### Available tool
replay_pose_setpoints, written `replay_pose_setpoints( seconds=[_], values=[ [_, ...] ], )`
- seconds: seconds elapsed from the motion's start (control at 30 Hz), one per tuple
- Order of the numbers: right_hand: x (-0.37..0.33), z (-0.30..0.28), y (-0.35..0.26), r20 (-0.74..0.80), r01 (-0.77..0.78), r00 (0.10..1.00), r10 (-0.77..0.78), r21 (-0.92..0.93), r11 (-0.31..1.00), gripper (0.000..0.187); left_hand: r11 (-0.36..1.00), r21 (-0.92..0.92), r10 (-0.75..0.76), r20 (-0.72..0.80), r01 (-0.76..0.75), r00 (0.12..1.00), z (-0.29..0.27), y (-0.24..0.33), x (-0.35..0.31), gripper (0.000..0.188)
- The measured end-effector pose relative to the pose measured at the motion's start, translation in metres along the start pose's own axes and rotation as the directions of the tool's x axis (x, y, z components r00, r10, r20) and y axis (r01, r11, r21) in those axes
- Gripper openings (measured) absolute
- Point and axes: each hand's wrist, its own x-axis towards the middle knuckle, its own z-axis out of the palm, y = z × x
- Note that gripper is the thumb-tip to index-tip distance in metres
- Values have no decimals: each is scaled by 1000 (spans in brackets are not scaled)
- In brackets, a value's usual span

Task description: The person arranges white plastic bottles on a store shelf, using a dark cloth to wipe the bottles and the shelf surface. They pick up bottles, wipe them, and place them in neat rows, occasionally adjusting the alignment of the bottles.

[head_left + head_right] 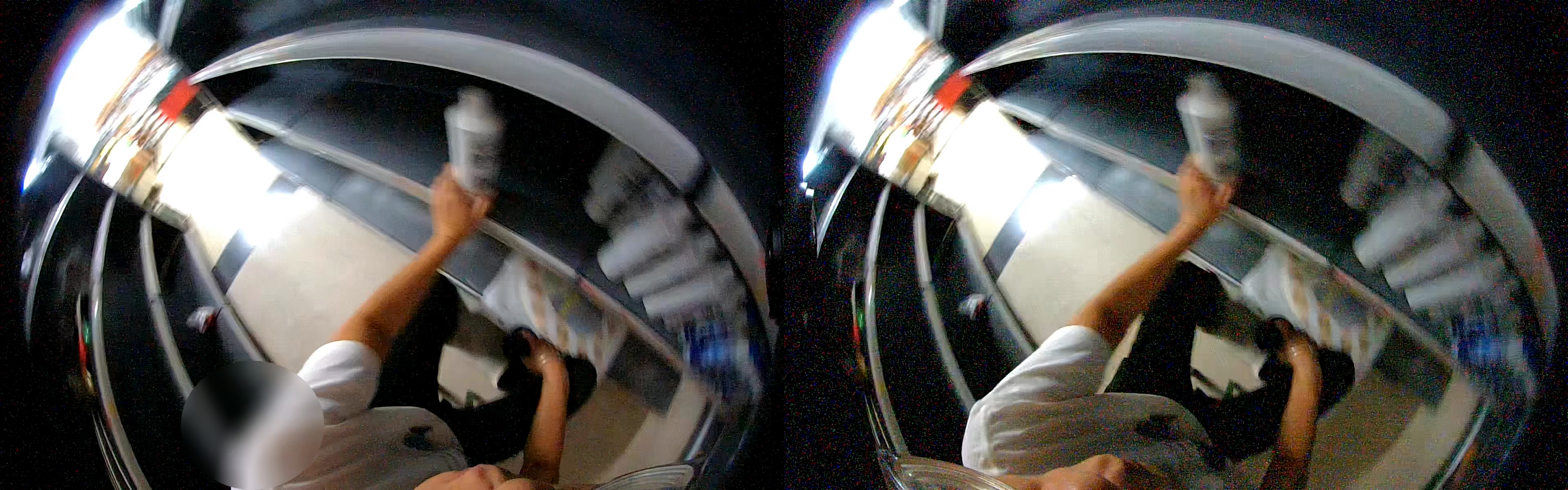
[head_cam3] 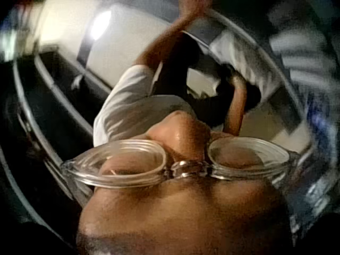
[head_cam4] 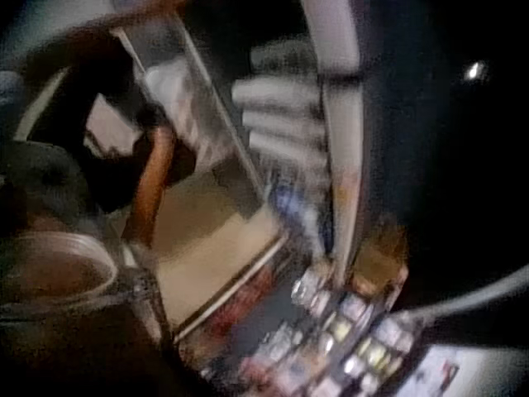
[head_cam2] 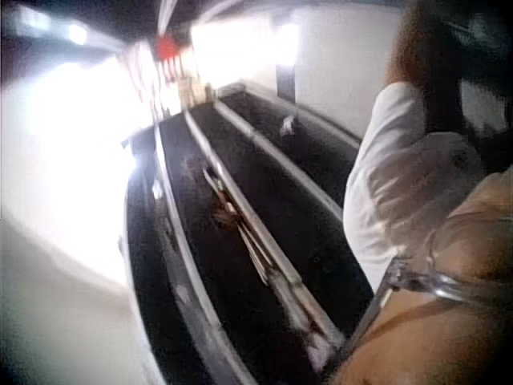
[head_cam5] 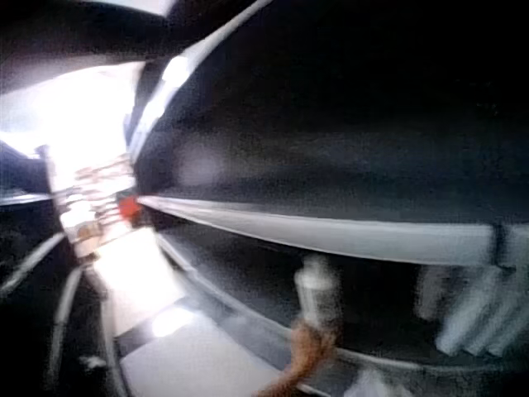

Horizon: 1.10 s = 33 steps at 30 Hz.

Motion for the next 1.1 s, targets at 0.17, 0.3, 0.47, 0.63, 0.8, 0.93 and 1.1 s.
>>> replay_pose_setpoints(
  seconds=[0.17, 0.3, 0.47, 0.63, 0.8, 0.93, 1.1],
  values=[
    [-18, -36, -38, 38, -98, 994, 99, -33, 995, 70, 955, 117, 296, -357, -272, 886, -43, 16, -16, 77],
    [-23, -22, -20, -15, -90, 996, 90, 19, 996, 70, 877, 23, 481, -60, -480, 875, -38, 73, -44, 73],
    [-25, -17, -23, 38, -79, 996, 77, 49, 996, 69, 895, -273, 413, 201, -354, 888, 14, 108, -24, 73],
    [-33, -34, -35, 148, -119, 984, 101, 112, 987, 67, 897, -236, 428, 256, -373, 867, 78, 145, -1, 82],
    [-47, -55, -41, 147, -155, 981, 124, 220, 963, 66, 944, -271, 266, 292, -187, 919, 125, 163, 23, 83],
    [-50, -57, -38, 85, -160, 986, 144, 235, 959, 64, 957, -280, 173, 352, -73, 920, 124, 179, 29, 75],
    [-47, -55, -36, 85, -161, 986, 145, 225, 961, 65, 976, -172, 175, 248, -134, 953, 121, 161, 25, 65]
  ],
)
